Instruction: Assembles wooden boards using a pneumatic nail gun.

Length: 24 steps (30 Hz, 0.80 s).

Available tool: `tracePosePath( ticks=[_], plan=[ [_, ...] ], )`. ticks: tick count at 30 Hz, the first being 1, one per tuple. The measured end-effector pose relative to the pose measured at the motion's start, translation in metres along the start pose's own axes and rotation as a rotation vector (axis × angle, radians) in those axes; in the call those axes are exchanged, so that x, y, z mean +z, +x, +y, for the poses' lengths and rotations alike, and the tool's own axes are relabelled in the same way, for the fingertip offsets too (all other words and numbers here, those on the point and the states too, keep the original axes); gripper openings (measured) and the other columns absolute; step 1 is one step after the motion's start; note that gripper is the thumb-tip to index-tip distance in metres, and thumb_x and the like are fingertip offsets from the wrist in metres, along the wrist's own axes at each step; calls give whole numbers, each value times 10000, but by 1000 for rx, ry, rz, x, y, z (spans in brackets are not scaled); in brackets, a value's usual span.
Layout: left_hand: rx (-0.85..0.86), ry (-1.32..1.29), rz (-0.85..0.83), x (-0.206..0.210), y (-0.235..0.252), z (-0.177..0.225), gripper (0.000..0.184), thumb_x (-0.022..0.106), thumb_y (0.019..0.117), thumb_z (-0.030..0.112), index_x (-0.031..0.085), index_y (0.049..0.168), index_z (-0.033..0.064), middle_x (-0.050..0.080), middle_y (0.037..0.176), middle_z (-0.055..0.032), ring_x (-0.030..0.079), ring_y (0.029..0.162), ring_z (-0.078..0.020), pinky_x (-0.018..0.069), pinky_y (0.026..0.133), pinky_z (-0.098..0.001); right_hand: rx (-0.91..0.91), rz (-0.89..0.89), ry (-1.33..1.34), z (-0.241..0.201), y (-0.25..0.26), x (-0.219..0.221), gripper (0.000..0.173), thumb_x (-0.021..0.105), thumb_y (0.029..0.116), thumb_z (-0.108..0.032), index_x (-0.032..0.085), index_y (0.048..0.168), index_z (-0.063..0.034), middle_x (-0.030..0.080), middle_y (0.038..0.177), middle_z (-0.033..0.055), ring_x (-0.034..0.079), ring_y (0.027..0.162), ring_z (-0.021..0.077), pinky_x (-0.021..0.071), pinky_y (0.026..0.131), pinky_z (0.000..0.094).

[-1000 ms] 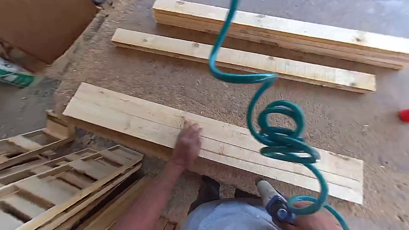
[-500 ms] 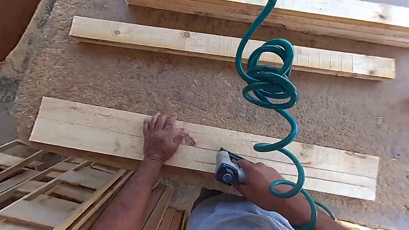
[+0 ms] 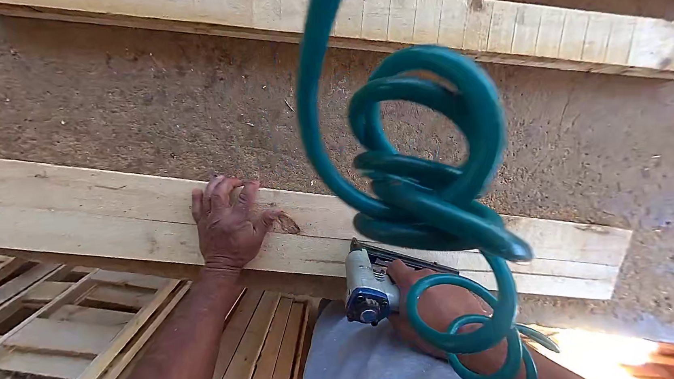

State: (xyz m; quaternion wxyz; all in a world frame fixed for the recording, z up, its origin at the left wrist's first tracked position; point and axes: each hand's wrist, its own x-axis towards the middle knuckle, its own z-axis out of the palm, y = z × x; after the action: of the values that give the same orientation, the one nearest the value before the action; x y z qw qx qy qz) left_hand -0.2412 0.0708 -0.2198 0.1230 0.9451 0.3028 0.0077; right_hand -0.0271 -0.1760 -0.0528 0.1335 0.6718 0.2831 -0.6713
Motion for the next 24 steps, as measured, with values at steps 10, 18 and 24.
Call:
tracePosePath(
  ticks=[10,18,24],
  plan=[
    [-9,-50,36,-10,4,14,800,361,949,777,643,1347,143,586,1386,-209,430,1431,-401,188,1202,-667,33,52,-12,52,10,26,587,631,927,-463,505,1398,-137,704,1141,163,691,1073,375,535,873,607],
    [-20,-33,15,-12,6,20,853,345,932,807,620,1363,125,562,1415,-237,409,1445,-428,173,1200,-675,111,-7,24,78,-37,-2,449,582,994,-299,555,1382,-77,673,1253,218,644,1199,399,508,946,595],
    [-12,-2,-21,-1,4,6,864,340,913,819,592,1397,148,528,1454,-210,364,1473,-402,158,1214,-656,107,139,31,143,-19,37,509,661,914,-447,585,1311,-138,709,1054,172,696,1021,378,546,848,602]
  ],
)
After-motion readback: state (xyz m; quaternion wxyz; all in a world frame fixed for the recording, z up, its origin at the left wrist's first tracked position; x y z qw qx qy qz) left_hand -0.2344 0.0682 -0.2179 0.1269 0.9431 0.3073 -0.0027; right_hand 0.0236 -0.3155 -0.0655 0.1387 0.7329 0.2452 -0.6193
